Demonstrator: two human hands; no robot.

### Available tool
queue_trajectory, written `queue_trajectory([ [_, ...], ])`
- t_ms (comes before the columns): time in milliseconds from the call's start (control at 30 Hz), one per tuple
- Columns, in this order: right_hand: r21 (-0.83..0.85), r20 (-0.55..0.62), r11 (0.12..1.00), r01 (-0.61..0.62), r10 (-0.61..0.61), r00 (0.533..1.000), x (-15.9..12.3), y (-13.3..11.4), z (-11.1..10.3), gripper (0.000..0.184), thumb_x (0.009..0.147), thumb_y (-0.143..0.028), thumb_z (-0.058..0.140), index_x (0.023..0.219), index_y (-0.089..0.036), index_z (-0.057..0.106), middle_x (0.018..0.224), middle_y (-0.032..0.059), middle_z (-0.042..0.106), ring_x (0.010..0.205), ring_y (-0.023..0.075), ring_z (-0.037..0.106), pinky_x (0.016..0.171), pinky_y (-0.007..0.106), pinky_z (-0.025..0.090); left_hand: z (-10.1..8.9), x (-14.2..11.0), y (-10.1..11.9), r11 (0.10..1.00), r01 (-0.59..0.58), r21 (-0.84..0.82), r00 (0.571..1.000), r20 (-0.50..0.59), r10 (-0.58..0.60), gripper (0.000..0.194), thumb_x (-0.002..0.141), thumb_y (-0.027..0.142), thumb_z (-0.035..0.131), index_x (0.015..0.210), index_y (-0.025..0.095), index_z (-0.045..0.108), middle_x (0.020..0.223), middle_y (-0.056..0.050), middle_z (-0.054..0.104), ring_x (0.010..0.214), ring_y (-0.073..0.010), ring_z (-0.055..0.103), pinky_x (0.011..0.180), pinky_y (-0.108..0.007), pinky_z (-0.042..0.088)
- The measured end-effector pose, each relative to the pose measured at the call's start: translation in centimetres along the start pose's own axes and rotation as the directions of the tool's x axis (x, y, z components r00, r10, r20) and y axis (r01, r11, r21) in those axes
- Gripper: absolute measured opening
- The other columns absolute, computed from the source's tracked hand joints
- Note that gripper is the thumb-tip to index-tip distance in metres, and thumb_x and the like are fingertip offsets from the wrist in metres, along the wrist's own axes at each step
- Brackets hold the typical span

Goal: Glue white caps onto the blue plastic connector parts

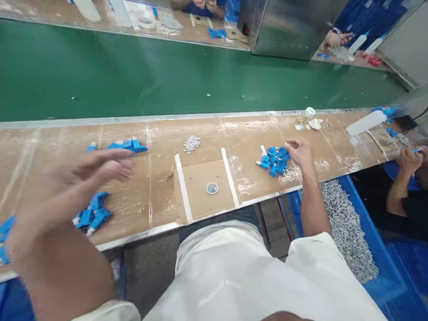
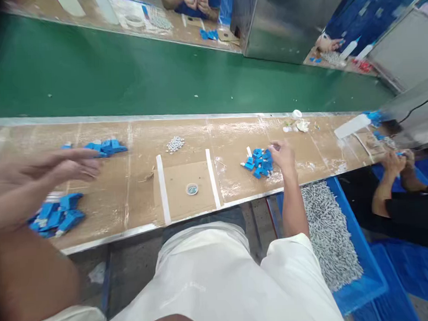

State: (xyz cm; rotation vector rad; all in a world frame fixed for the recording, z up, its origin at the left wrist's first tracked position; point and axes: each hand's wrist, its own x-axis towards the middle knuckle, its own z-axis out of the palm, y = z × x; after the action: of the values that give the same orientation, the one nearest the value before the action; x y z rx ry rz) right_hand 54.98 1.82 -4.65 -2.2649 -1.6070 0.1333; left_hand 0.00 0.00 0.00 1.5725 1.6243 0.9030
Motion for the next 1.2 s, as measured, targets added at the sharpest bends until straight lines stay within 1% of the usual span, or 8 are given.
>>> queue_trajectory([
  [167, -0.036, 0.115, 0.999, 0.025, -0.021, 0.993, 0.7, -2.8, 2.6, 0.021, 0.082, -0.030, 0.075, 0.096, -0.017, 0.084, 0.098, 0.0106, 0.083, 0.095, 0.0265, 0.076, 0.086, 0.033, 0.056, 4.2, -2.9, 3.6, 0.990, -0.051, -0.128, 0.835, 0.539, 0.112, 0.060, 0.079, 0.071, 0.073, 0.112, 0.022, 0.081, 0.101, -0.012, 0.082, 0.097, -0.0302, 0.077, 0.085, -0.036, 0.064],
  [333, -0.061, 0.102, 0.998, -0.012, 0.018, 0.995, 1.2, -3.8, 3.4, 0.019, 0.082, -0.024, 0.070, 0.091, -0.017, 0.085, 0.093, 0.0126, 0.083, 0.094, 0.0292, 0.077, 0.086, 0.035, 0.056, 6.6, -4.0, 4.1, 0.975, -0.099, -0.199, 0.721, 0.661, 0.208, 0.045, 0.088, 0.056, 0.070, 0.117, 0.023, 0.080, 0.109, -0.012, 0.081, 0.101, -0.0283, 0.076, 0.080, -0.030, 0.062],
  [500, 0.187, -0.075, 0.981, -0.057, 0.072, 0.995, 0.5, -3.9, 2.3, 0.025, 0.085, -0.028, 0.064, 0.094, -0.012, 0.082, 0.090, 0.0129, 0.081, 0.081, 0.0256, 0.074, 0.080, 0.038, 0.058, 9.0, -5.2, 3.9, 0.941, 0.001, -0.338, 0.748, 0.625, 0.224, 0.041, 0.090, 0.054, 0.071, 0.111, 0.020, 0.082, 0.107, -0.013, 0.081, 0.099, -0.0268, 0.076, 0.078, -0.030, 0.061],
  [600, 0.496, -0.275, 0.844, 0.206, -0.072, 0.959, -2.8, -5.7, 1.5, 0.026, 0.090, -0.037, 0.065, 0.092, -0.015, 0.079, 0.084, 0.0074, 0.077, 0.064, 0.0183, 0.067, 0.062, 0.033, 0.056, 11.7, -5.7, 4.4, 0.838, 0.146, -0.526, 0.755, 0.607, 0.249, 0.045, 0.091, 0.055, 0.071, 0.114, 0.017, 0.081, 0.102, -0.014, 0.081, 0.086, -0.0236, 0.076, 0.074, -0.032, 0.062],
  [800, 0.200, -0.624, 0.600, 0.774, -0.531, 0.573, -11.8, -12.0, -0.1, 0.012, 0.095, -0.022, 0.070, 0.105, -0.027, 0.074, 0.085, 0.0035, 0.072, 0.075, 0.0194, 0.068, 0.065, 0.034, 0.055, 15.6, -4.5, 6.7, 0.645, 0.268, -0.716, 0.797, 0.540, 0.269, 0.059, 0.091, 0.060, 0.071, 0.124, 0.012, 0.077, 0.115, -0.021, 0.079, 0.099, -0.0290, 0.077, 0.077, -0.036, 0.063],
  [1067, 0.010, -0.520, 0.362, 0.932, -0.795, 0.314, -13.7, -14.4, 0.6, 0.034, 0.090, -0.009, 0.072, 0.119, -0.027, 0.070, 0.085, 0.0025, 0.076, 0.074, 0.0167, 0.069, 0.068, 0.030, 0.052, 17.6, -4.2, 6.7, 0.606, 0.228, -0.763, 0.890, 0.415, 0.189, 0.059, 0.077, 0.056, 0.086, 0.116, 0.013, 0.078, 0.104, -0.012, 0.081, 0.086, -0.0206, 0.076, 0.080, -0.032, 0.061],
  [1133, 0.056, -0.495, 0.322, 0.945, -0.813, 0.306, -13.8, -14.2, 1.1, 0.030, 0.091, -0.017, 0.074, 0.118, -0.028, 0.069, 0.084, 0.0018, 0.076, 0.073, 0.0169, 0.070, 0.067, 0.031, 0.054, 17.7, -4.2, 6.0, 0.584, 0.238, -0.776, 0.908, 0.391, 0.150, 0.054, 0.076, 0.055, 0.088, 0.109, 0.013, 0.079, 0.099, -0.012, 0.081, 0.087, -0.0217, 0.076, 0.080, -0.031, 0.061],
  [1200, 0.191, -0.527, 0.389, 0.901, -0.734, 0.428, -13.7, -13.8, 1.7, 0.025, 0.092, -0.027, 0.075, 0.117, -0.028, 0.070, 0.083, 0.0023, 0.075, 0.073, 0.0181, 0.070, 0.067, 0.032, 0.055, 17.3, -4.0, 5.1, 0.536, 0.244, -0.808, 0.925, 0.360, 0.122, 0.052, 0.077, 0.056, 0.087, 0.106, 0.013, 0.079, 0.098, -0.013, 0.081, 0.085, -0.0228, 0.077, 0.075, -0.031, 0.061],
])
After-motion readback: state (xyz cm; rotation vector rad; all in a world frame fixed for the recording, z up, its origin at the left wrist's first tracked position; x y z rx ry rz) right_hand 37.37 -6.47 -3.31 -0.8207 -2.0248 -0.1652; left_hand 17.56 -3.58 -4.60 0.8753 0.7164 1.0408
